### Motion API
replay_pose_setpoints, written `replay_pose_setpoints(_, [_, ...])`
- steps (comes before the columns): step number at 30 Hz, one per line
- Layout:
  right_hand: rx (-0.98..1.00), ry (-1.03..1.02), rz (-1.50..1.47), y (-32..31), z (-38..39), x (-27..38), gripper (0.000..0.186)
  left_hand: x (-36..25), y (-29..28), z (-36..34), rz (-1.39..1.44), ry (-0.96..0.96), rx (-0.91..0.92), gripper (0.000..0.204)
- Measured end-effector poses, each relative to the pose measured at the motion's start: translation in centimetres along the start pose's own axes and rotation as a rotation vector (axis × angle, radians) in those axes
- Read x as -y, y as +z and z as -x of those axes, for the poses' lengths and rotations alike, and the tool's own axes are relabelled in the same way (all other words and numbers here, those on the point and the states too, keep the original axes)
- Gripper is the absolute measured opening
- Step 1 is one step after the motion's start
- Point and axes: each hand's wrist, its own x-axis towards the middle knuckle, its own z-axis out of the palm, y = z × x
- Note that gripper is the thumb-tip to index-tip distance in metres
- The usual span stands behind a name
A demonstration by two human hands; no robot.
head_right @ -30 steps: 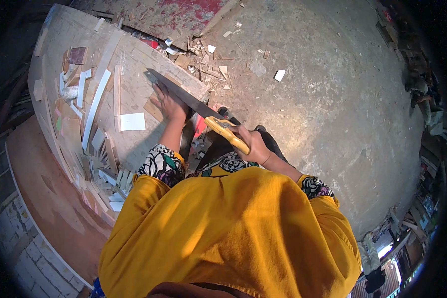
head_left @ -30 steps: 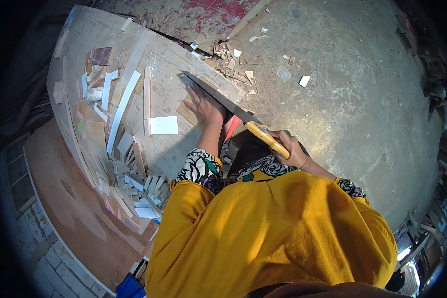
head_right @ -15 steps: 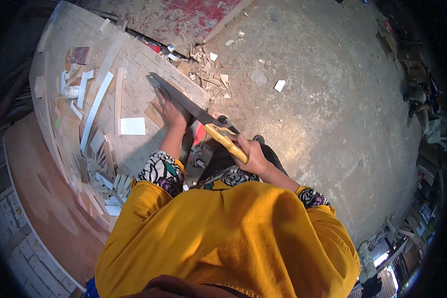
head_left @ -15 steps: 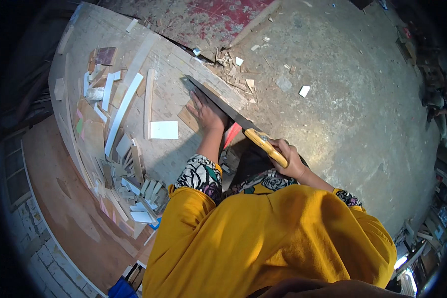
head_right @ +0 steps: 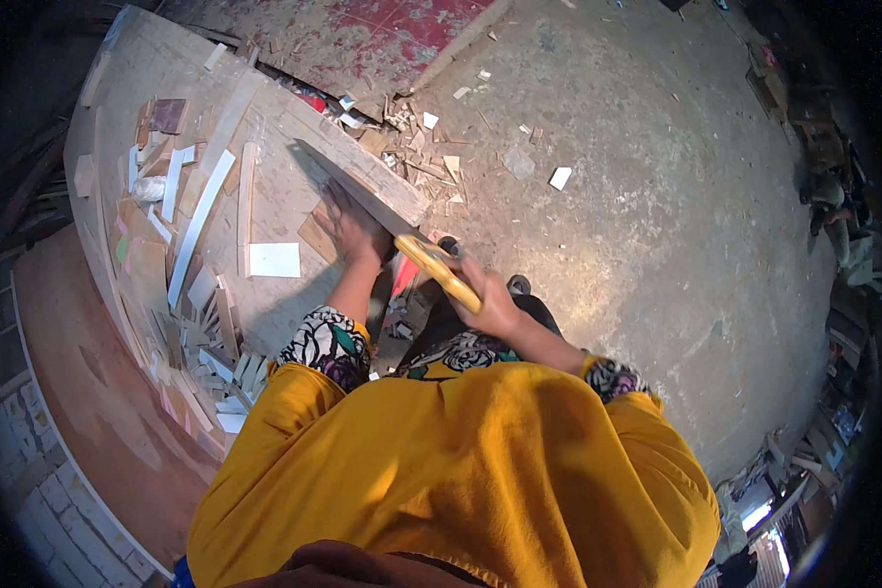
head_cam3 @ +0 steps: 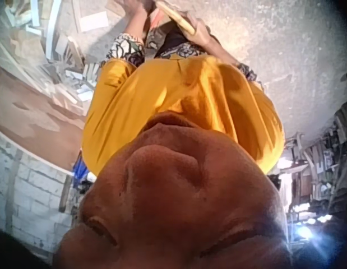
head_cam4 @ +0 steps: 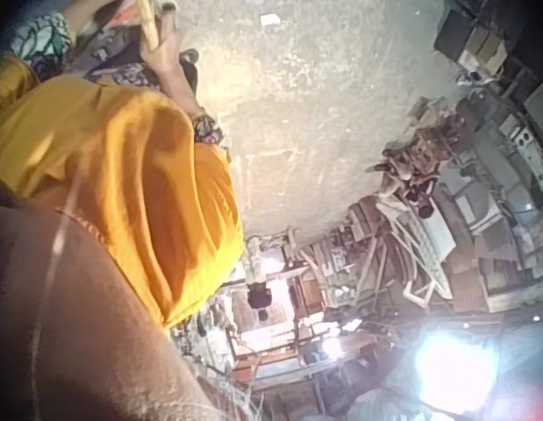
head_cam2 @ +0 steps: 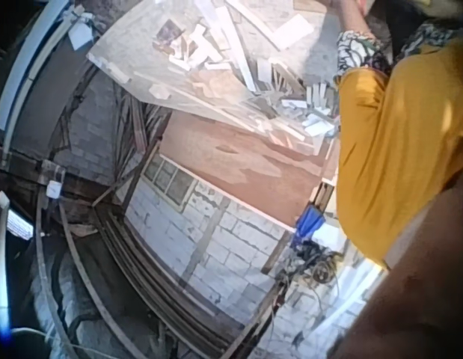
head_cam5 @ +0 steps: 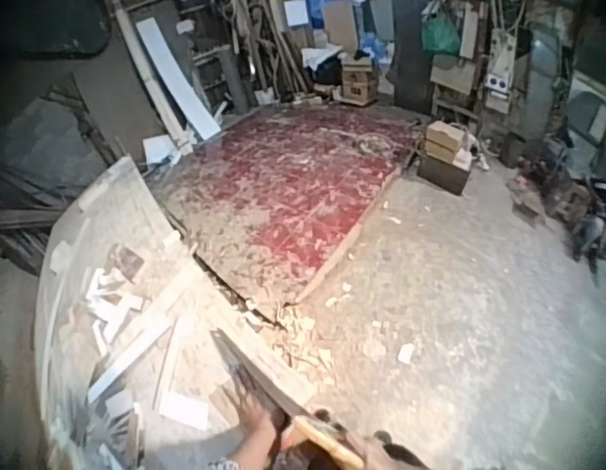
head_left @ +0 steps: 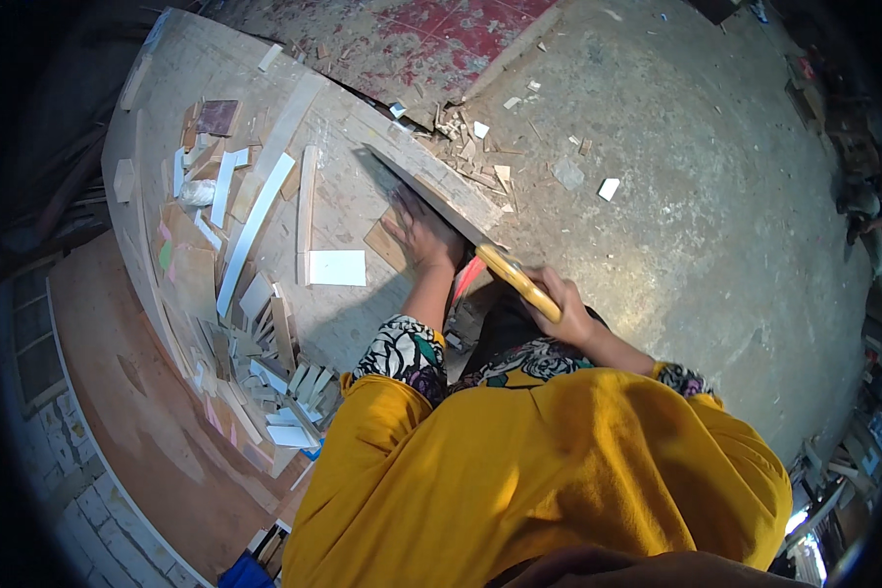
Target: Sawing a piece of plywood using a hand saw on a workshop floor.
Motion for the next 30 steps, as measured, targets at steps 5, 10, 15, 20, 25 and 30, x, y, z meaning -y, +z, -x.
replay_pose_setpoints(5, [-0.029,-0.053,-0.102,0.3,-2.5,-1.0,0.03,-0.6,-0.3,-0.3,-0.071,0.001,-0.024,0.079])
replay_pose_setpoints(10, [-0.068,-0.088,-0.113,-0.1,0.9,-1.1,0.037,0.6,2.0,-0.7,-0.118,-0.032,-0.1,0.08])
replay_pose_setpoints(15, [-0.088,-0.151,-0.094,0.6,-4.0,-0.9,0.035,-1.1,-1.0,-0.1,-0.067,-0.051,-0.01,0.079])
replay_pose_setpoints(20, [-0.045,-0.103,-0.05,-0.4,0.0,-0.1,0.032,0.4,0.6,-0.3,-0.105,-0.043,-0.017,0.082])
replay_pose_setpoints(25, [-0.054,-0.13,0.091,0.1,-0.1,-1.5,0.033,-0.3,-0.1,-0.2,-0.013,0.001,-0.058,0.081])
replay_pose_setpoints(30, [-0.083,-0.139,-0.054,1.1,-3.3,-1.6,0.034,0.2,1.1,-0.5,-0.02,-0.005,-0.063,0.079])
